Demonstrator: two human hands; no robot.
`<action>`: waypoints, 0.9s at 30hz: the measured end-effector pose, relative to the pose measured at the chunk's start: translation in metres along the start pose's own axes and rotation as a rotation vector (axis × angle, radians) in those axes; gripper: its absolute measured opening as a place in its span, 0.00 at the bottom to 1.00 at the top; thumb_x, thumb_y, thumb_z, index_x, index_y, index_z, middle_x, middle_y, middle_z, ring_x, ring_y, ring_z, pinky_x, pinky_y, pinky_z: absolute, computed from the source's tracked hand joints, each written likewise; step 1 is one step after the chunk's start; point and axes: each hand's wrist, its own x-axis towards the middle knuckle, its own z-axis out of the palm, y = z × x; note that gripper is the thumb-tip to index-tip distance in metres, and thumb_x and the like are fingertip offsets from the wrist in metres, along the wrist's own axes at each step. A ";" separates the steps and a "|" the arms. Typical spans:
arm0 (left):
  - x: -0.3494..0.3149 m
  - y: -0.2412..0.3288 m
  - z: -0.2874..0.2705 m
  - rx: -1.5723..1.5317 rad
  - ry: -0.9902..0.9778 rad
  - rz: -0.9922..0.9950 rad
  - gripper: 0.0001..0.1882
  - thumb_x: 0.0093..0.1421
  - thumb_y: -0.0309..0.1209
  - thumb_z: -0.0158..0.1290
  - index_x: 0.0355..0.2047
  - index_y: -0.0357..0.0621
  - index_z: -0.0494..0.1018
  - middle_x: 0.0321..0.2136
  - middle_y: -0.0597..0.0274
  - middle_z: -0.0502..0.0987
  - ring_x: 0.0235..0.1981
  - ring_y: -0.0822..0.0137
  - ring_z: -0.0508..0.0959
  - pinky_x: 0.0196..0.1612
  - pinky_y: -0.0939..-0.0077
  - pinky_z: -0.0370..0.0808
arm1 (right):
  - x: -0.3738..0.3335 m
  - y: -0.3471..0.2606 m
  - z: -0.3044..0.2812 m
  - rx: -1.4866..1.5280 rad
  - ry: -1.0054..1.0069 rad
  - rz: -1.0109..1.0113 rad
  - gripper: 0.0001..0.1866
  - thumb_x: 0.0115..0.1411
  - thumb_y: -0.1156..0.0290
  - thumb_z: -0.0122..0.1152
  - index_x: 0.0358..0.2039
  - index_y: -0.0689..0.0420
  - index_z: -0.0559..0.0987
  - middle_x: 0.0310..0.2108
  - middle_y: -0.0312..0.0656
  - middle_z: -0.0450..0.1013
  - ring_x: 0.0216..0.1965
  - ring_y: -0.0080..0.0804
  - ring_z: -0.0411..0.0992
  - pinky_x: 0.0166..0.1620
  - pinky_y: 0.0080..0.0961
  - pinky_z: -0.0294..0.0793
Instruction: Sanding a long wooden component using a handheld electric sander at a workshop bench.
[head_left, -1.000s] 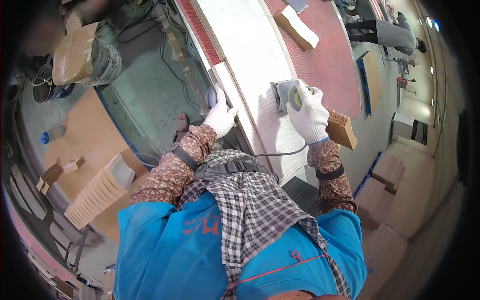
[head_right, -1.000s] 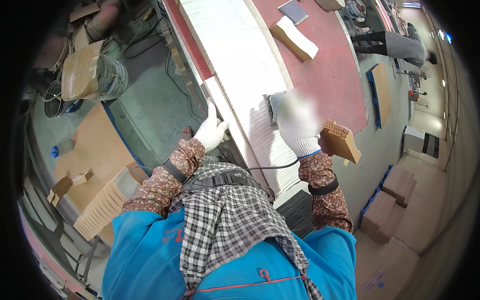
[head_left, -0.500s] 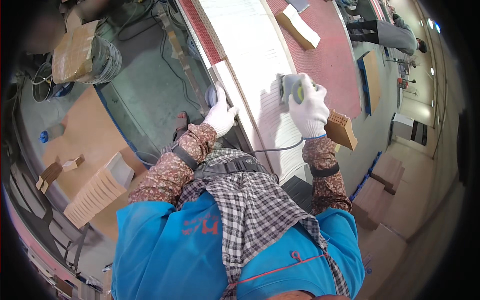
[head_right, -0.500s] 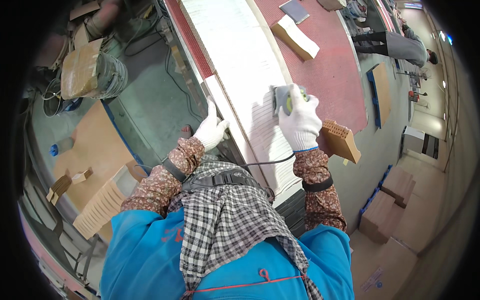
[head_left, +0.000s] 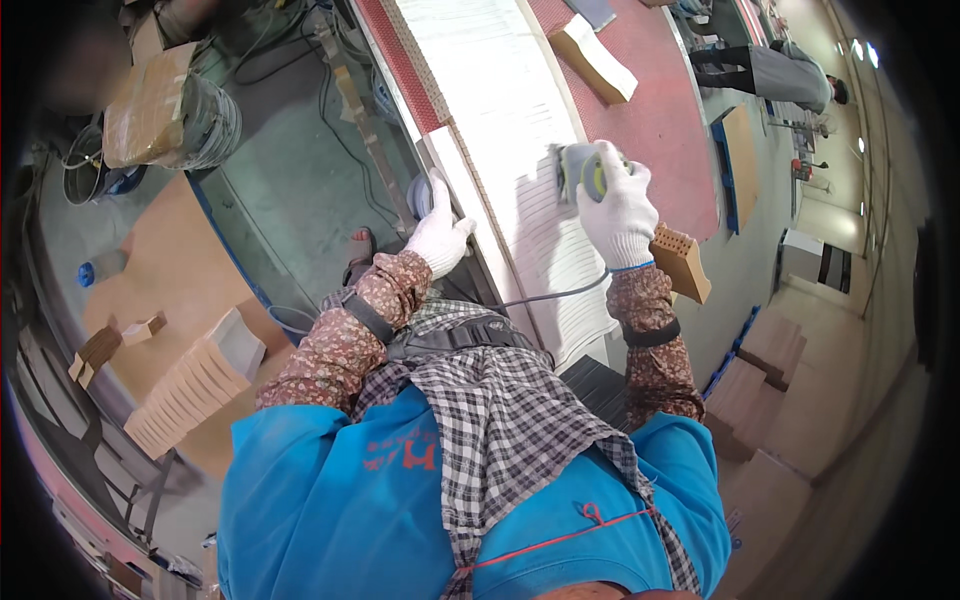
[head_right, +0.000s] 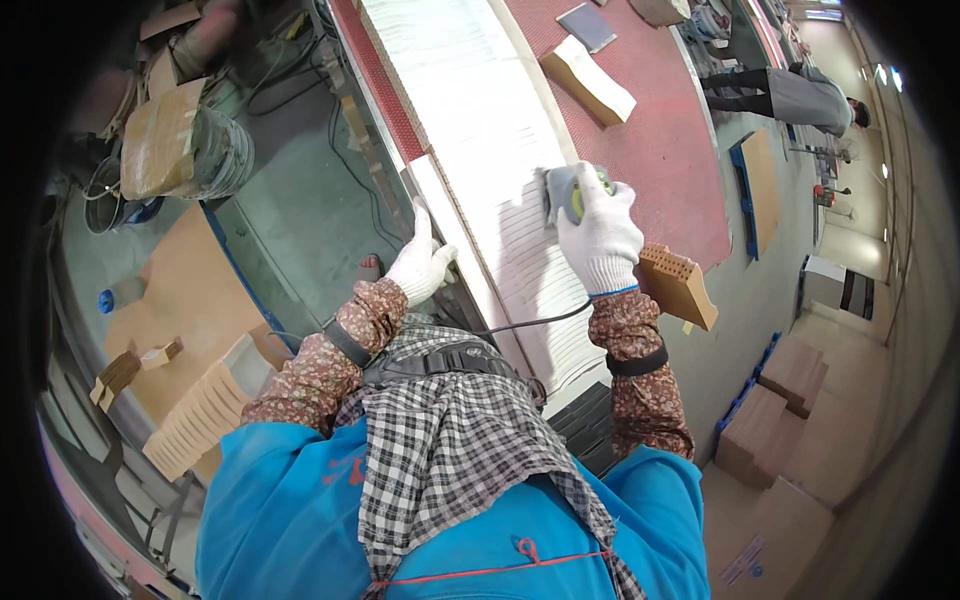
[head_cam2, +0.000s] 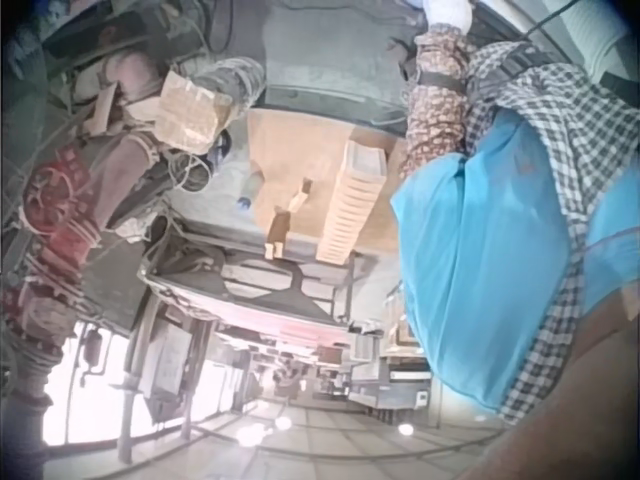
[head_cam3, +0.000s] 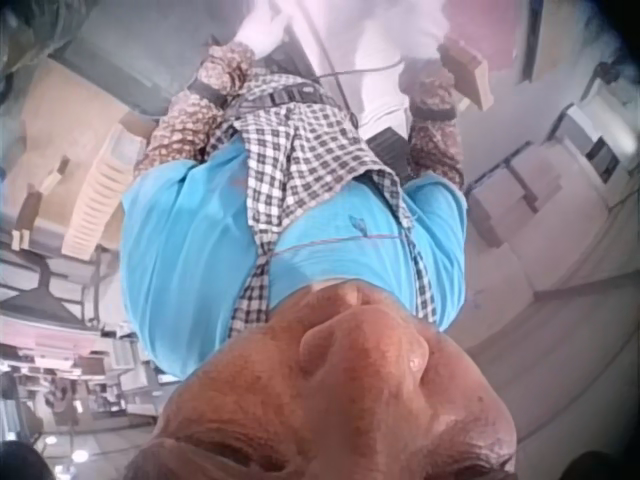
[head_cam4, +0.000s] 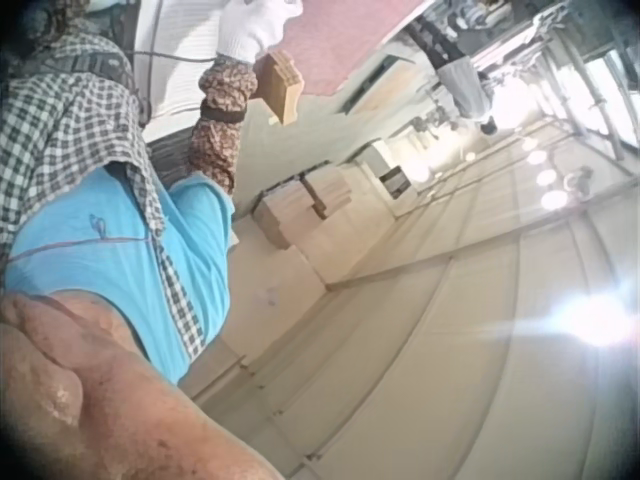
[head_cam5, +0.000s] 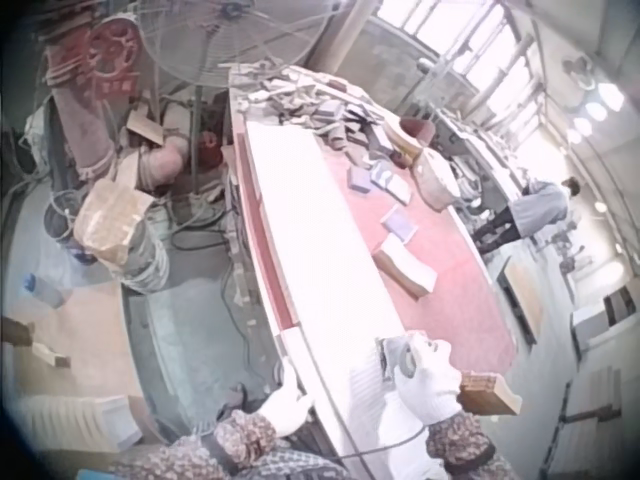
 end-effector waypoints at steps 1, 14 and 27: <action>-0.003 0.005 -0.002 -0.002 0.001 -0.002 0.57 0.72 0.35 0.54 0.78 0.42 0.16 0.42 0.27 0.83 0.36 0.46 0.87 0.48 0.57 0.82 | 0.003 0.001 0.002 0.019 0.033 0.071 0.40 0.59 0.64 0.74 0.71 0.40 0.70 0.61 0.60 0.68 0.51 0.59 0.81 0.52 0.46 0.85; -0.007 0.017 -0.003 -0.017 -0.021 -0.061 0.56 0.73 0.33 0.53 0.78 0.42 0.16 0.32 0.47 0.81 0.29 0.57 0.84 0.43 0.62 0.81 | 0.012 0.001 0.000 0.061 -0.016 0.020 0.39 0.61 0.60 0.74 0.71 0.39 0.68 0.61 0.59 0.68 0.50 0.60 0.82 0.52 0.46 0.86; -0.001 0.006 -0.001 0.021 -0.014 -0.043 0.56 0.74 0.31 0.51 0.77 0.44 0.13 0.34 0.48 0.82 0.30 0.61 0.85 0.36 0.65 0.83 | -0.043 0.017 -0.004 0.157 -0.127 0.036 0.42 0.56 0.62 0.78 0.69 0.44 0.69 0.61 0.53 0.70 0.54 0.54 0.80 0.54 0.44 0.84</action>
